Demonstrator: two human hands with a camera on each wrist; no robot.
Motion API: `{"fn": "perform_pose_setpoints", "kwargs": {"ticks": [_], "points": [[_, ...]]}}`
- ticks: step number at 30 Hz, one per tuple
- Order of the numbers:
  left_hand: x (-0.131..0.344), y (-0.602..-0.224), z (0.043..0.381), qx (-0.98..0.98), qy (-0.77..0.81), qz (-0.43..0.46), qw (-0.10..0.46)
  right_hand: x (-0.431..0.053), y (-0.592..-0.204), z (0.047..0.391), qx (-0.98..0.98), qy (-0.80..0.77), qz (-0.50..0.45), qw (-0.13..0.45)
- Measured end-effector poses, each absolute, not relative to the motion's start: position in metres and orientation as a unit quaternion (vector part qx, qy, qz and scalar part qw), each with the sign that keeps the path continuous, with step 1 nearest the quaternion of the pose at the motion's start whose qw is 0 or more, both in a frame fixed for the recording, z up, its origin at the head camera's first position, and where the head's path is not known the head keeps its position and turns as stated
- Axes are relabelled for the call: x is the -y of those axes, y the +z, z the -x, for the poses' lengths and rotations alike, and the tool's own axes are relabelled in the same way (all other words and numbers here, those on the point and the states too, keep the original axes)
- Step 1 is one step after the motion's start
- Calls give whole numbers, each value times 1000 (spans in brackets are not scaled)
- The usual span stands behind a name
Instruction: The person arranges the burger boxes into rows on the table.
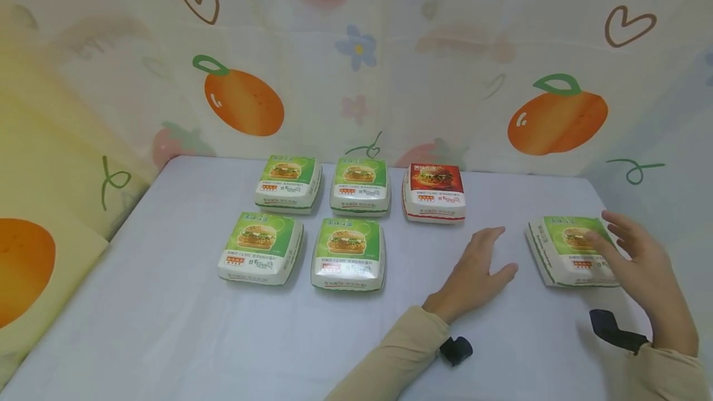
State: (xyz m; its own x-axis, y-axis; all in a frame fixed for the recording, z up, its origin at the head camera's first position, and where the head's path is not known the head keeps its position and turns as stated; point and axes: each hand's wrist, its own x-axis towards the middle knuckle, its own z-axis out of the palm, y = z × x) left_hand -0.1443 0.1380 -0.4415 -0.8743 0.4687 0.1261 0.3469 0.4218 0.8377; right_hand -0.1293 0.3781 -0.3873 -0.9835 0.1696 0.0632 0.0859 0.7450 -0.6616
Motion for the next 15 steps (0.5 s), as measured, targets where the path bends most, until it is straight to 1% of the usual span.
{"fn": "perform_pose_setpoints", "kwargs": {"ticks": [3, 9, 15], "points": [[-141, -440, 144, -839, 474, -252, 86, -386, -390, 127, 931, 347, 87, 74], [-151, -437, 143, -838, 468, -249, 126, -401, -397, 126, 915, 368, 151, 66], [-160, -436, 141, -844, 454, -250, 135, -415, -409, 126, 902, 391, 172, 60]]}}
